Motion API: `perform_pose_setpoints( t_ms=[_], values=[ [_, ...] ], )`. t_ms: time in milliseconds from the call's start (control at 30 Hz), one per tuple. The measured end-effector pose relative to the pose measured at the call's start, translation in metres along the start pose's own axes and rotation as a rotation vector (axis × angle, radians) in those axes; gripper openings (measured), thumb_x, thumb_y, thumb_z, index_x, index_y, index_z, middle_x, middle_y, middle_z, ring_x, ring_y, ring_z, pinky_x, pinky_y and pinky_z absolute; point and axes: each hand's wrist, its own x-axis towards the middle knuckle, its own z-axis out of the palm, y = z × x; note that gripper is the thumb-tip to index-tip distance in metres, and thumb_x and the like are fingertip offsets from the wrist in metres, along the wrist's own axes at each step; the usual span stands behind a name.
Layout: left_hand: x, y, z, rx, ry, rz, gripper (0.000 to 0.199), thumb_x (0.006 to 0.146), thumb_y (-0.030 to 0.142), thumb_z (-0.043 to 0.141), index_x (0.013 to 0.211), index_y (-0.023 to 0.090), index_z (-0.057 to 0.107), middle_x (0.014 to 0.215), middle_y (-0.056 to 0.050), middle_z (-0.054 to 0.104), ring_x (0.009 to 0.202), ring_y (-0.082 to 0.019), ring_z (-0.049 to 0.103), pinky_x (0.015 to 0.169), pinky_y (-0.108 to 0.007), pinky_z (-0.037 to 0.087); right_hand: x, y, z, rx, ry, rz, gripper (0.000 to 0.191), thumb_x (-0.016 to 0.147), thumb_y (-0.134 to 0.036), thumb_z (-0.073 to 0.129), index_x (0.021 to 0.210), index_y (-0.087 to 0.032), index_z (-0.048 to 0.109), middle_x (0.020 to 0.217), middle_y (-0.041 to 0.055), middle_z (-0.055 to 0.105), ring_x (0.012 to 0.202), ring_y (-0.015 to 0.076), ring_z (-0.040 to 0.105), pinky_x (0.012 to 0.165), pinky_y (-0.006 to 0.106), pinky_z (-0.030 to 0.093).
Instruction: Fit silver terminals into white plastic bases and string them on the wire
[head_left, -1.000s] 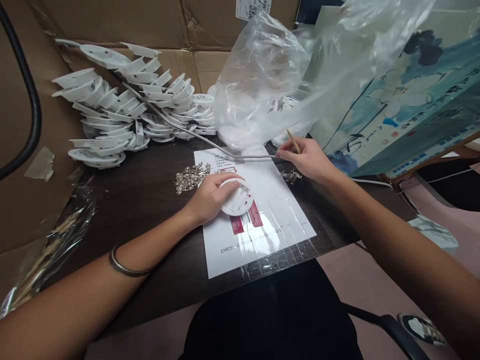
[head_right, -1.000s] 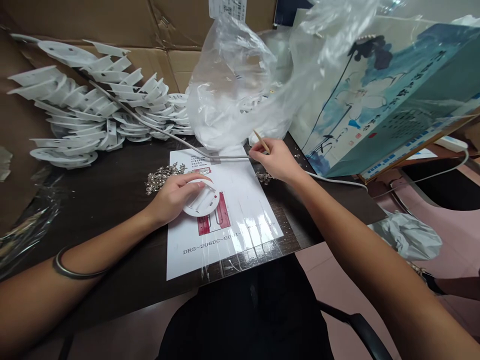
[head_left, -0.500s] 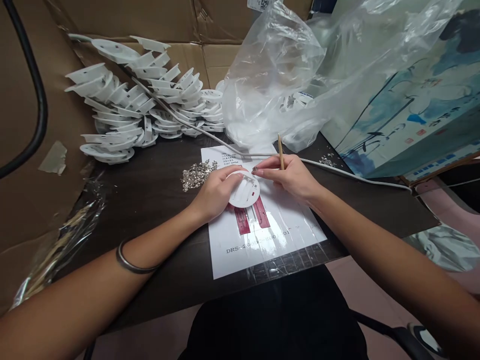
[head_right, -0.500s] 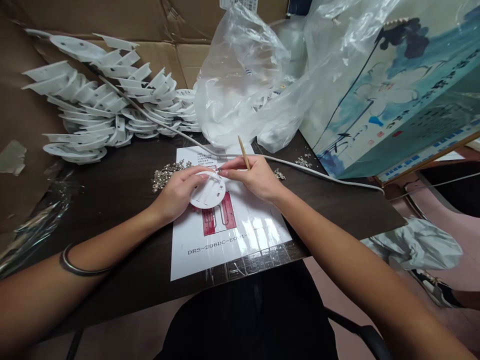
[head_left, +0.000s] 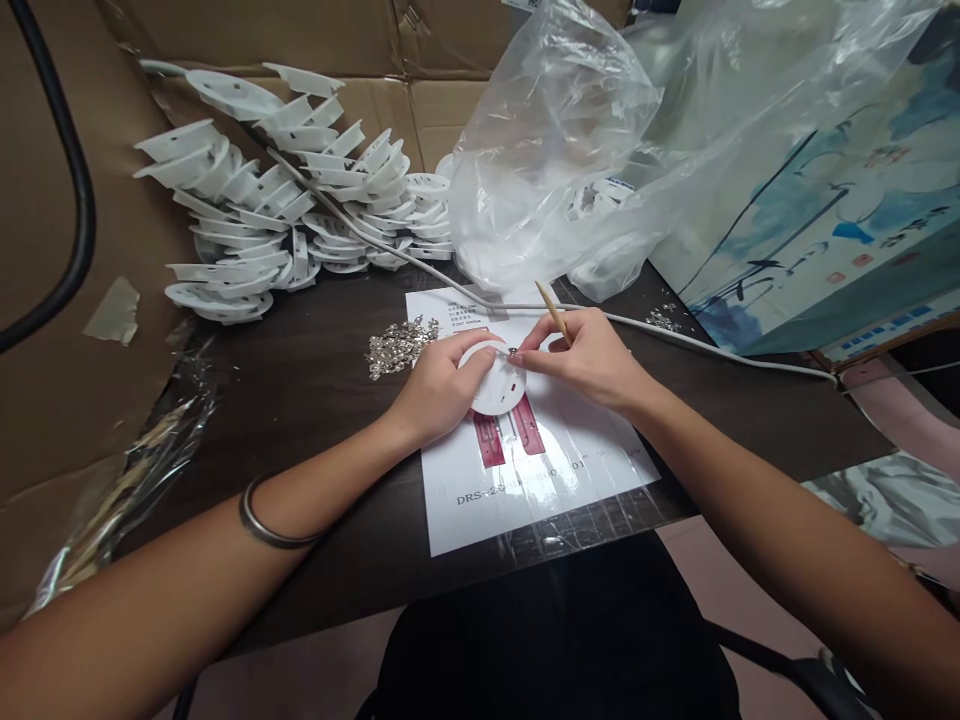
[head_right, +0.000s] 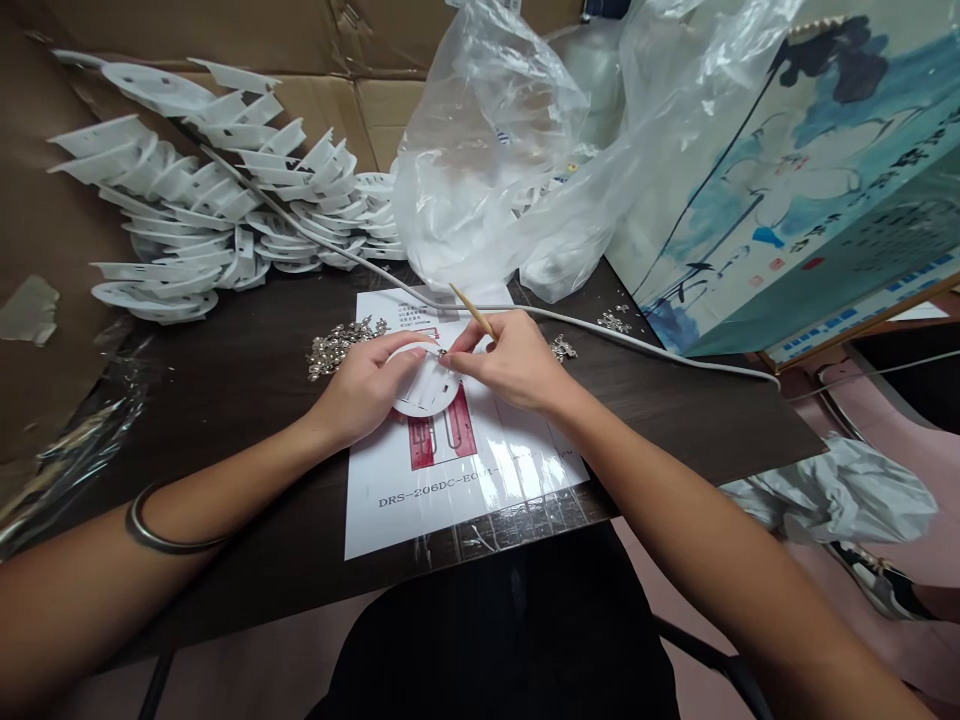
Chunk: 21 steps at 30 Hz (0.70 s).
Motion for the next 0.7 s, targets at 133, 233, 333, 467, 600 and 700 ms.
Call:
perform_pose_setpoints(
  t_ms=[133,233,333,467,600,700],
  values=[
    [-0.0004,-0.0002,0.0005,0.023,-0.008,0.001,0.027,0.088,0.029,0.048,0.089,0.017,0.072,0.095,-0.003,0.072,0.089,-0.019,0.063,0.086,-0.030,0.046,-0.0005,-0.0007,0.0007,-0.055,0.002,0.028,0.020,0.068,-0.030,0.074,0.062,-0.015,0.064,0.052,-0.0046,0.049,0.048,0.0058,0.036,0.049,0.026,0.026],
    [0.0001,0.0005,0.0007,0.033,-0.018,0.025,0.025,0.088,0.035,0.053,0.086,0.018,0.071,0.091,-0.003,0.072,0.088,-0.019,0.063,0.084,-0.030,0.046,-0.0008,-0.0006,0.0001,-0.037,-0.026,0.029,0.019,0.068,-0.030,0.074,0.062,-0.015,0.063,0.054,-0.0041,0.051,0.050,0.0065,0.037,0.052,0.026,0.027],
    [0.0005,0.0005,0.0006,0.040,-0.020,0.035,0.022,0.086,0.034,0.056,0.083,0.018,0.070,0.089,-0.003,0.072,0.086,-0.019,0.064,0.084,-0.030,0.047,-0.0011,-0.0008,-0.0001,-0.003,-0.051,0.023,0.019,0.068,-0.030,0.075,0.063,-0.014,0.064,0.057,-0.0028,0.054,0.053,0.0073,0.040,0.055,0.026,0.031],
    [0.0003,-0.0015,0.0002,0.032,0.014,0.023,0.020,0.086,0.032,0.056,0.083,0.018,0.070,0.089,-0.003,0.072,0.085,-0.018,0.064,0.082,-0.029,0.047,-0.0008,-0.0012,-0.0010,0.055,-0.057,0.031,0.020,0.066,-0.031,0.077,0.064,-0.015,0.066,0.059,-0.0022,0.056,0.056,0.0091,0.045,0.058,0.027,0.034],
    [0.0009,-0.0024,0.0003,0.015,0.020,0.019,0.020,0.086,0.032,0.055,0.085,0.017,0.070,0.089,-0.002,0.072,0.084,-0.017,0.064,0.081,-0.028,0.048,0.0010,0.0010,-0.0037,0.130,-0.076,0.018,0.020,0.066,-0.031,0.078,0.067,-0.016,0.066,0.069,0.0001,0.062,0.064,0.0117,0.053,0.064,0.028,0.038],
    [0.0016,-0.0020,-0.0003,0.014,0.004,0.026,0.021,0.086,0.033,0.056,0.085,0.018,0.070,0.090,-0.003,0.072,0.085,-0.017,0.064,0.082,-0.028,0.048,0.0026,0.0038,-0.0038,0.161,-0.102,0.031,0.018,0.066,-0.029,0.078,0.073,-0.016,0.067,0.078,0.0015,0.065,0.072,0.0135,0.057,0.071,0.030,0.041]
  ],
)
